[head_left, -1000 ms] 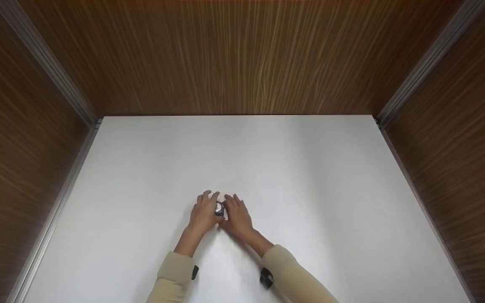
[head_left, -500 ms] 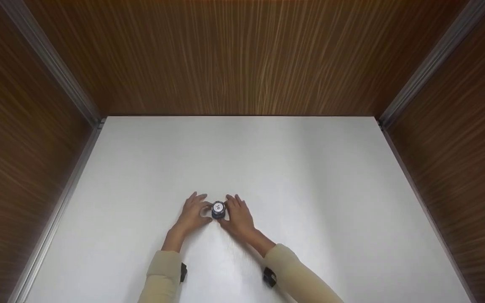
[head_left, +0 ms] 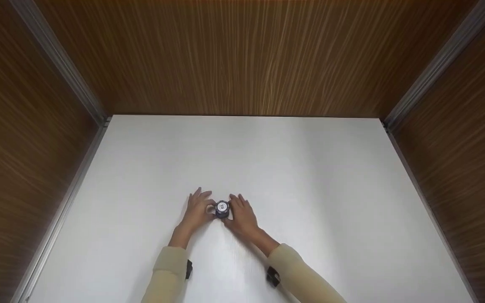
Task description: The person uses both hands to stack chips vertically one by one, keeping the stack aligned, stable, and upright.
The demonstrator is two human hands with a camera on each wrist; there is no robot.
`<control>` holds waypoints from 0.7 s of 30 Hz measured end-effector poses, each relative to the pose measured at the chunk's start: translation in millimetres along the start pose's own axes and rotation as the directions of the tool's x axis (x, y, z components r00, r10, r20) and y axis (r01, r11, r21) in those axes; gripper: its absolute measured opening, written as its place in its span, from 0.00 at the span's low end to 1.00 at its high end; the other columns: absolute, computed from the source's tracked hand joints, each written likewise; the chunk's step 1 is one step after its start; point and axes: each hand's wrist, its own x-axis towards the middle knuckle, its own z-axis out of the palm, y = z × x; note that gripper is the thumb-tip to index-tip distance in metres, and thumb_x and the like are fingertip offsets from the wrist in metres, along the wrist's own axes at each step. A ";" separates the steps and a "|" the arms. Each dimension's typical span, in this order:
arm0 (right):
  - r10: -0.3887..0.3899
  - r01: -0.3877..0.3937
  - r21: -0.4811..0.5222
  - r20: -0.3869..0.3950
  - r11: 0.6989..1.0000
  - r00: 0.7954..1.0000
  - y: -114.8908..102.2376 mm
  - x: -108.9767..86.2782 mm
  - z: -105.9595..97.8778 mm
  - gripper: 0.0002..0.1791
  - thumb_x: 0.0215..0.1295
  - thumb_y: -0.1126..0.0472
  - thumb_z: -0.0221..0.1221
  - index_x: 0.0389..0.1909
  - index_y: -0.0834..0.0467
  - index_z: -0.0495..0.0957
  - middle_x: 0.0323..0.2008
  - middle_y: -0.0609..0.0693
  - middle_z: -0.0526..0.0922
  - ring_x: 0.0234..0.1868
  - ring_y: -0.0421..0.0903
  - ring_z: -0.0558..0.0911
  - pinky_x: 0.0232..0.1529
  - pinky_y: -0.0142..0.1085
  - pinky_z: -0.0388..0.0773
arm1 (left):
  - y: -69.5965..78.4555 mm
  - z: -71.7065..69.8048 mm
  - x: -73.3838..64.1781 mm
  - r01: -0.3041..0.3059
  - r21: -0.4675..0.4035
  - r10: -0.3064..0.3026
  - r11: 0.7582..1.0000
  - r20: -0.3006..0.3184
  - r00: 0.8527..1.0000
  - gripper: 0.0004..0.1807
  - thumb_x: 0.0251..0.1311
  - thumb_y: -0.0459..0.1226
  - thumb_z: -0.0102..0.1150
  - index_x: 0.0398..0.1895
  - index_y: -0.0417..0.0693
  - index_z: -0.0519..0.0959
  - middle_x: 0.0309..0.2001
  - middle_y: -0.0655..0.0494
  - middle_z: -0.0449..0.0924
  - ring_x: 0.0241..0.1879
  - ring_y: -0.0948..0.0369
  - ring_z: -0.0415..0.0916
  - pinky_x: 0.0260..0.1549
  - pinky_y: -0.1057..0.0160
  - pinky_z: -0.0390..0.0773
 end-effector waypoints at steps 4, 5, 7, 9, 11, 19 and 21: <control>-0.006 0.006 0.007 0.015 1.000 1.000 5.0 -1.5 -1.6 0.26 0.52 0.53 0.65 0.47 0.62 0.70 0.60 0.61 0.66 0.64 0.61 0.60 0.63 0.51 0.54 | 1.6 0.7 3.5 -0.032 0.021 0.032 0.999 0.011 0.999 0.11 0.38 0.34 0.71 0.29 0.45 0.81 0.57 0.39 0.68 0.64 0.38 0.47 0.61 0.38 0.39; -0.009 0.009 0.008 0.021 1.000 1.000 6.5 -1.8 -2.1 0.25 0.52 0.52 0.65 0.47 0.61 0.70 0.60 0.61 0.66 0.64 0.61 0.60 0.63 0.51 0.54 | 2.1 0.8 4.3 -0.039 0.023 0.039 0.999 0.015 0.999 0.11 0.37 0.33 0.72 0.28 0.45 0.81 0.57 0.40 0.69 0.64 0.38 0.47 0.62 0.39 0.39; -0.013 0.013 0.014 0.033 1.000 0.999 9.6 -2.5 -4.0 0.26 0.53 0.52 0.65 0.48 0.62 0.70 0.61 0.61 0.66 0.64 0.60 0.59 0.64 0.51 0.53 | 3.0 1.3 6.3 -0.064 0.033 0.063 0.997 0.020 0.998 0.11 0.37 0.34 0.72 0.27 0.45 0.81 0.56 0.39 0.69 0.64 0.38 0.48 0.61 0.38 0.40; -0.022 0.021 0.020 0.040 1.000 0.999 13.3 -2.8 -6.7 0.27 0.53 0.52 0.65 0.49 0.62 0.70 0.61 0.61 0.66 0.64 0.61 0.59 0.64 0.51 0.53 | 4.4 2.2 8.4 -0.082 0.042 0.081 0.996 0.027 0.996 0.12 0.37 0.34 0.72 0.27 0.46 0.81 0.56 0.39 0.69 0.64 0.38 0.48 0.61 0.38 0.40; -0.031 0.030 0.027 0.045 0.999 0.998 17.4 -3.6 -9.6 0.28 0.53 0.52 0.65 0.51 0.63 0.70 0.61 0.62 0.65 0.64 0.60 0.59 0.64 0.50 0.53 | 6.3 3.7 10.6 -0.092 0.043 0.090 0.995 0.036 0.995 0.12 0.37 0.35 0.73 0.28 0.46 0.81 0.57 0.40 0.69 0.64 0.39 0.48 0.62 0.39 0.41; -0.057 0.054 0.053 0.048 0.997 0.997 32.0 -8.6 -21.6 0.30 0.52 0.54 0.66 0.52 0.65 0.69 0.60 0.62 0.66 0.63 0.62 0.60 0.63 0.51 0.54 | 17.5 12.8 18.9 -0.137 0.048 0.134 0.989 0.062 0.989 0.13 0.37 0.37 0.73 0.28 0.45 0.80 0.57 0.39 0.68 0.64 0.38 0.49 0.61 0.39 0.42; -0.053 0.050 0.059 0.055 0.997 0.997 35.3 -9.3 -24.9 0.30 0.52 0.54 0.66 0.53 0.65 0.69 0.61 0.62 0.65 0.63 0.62 0.59 0.63 0.52 0.53 | 20.4 15.1 20.9 -0.138 0.040 0.135 0.990 0.068 0.988 0.13 0.37 0.36 0.73 0.28 0.45 0.80 0.57 0.39 0.68 0.64 0.39 0.49 0.62 0.39 0.41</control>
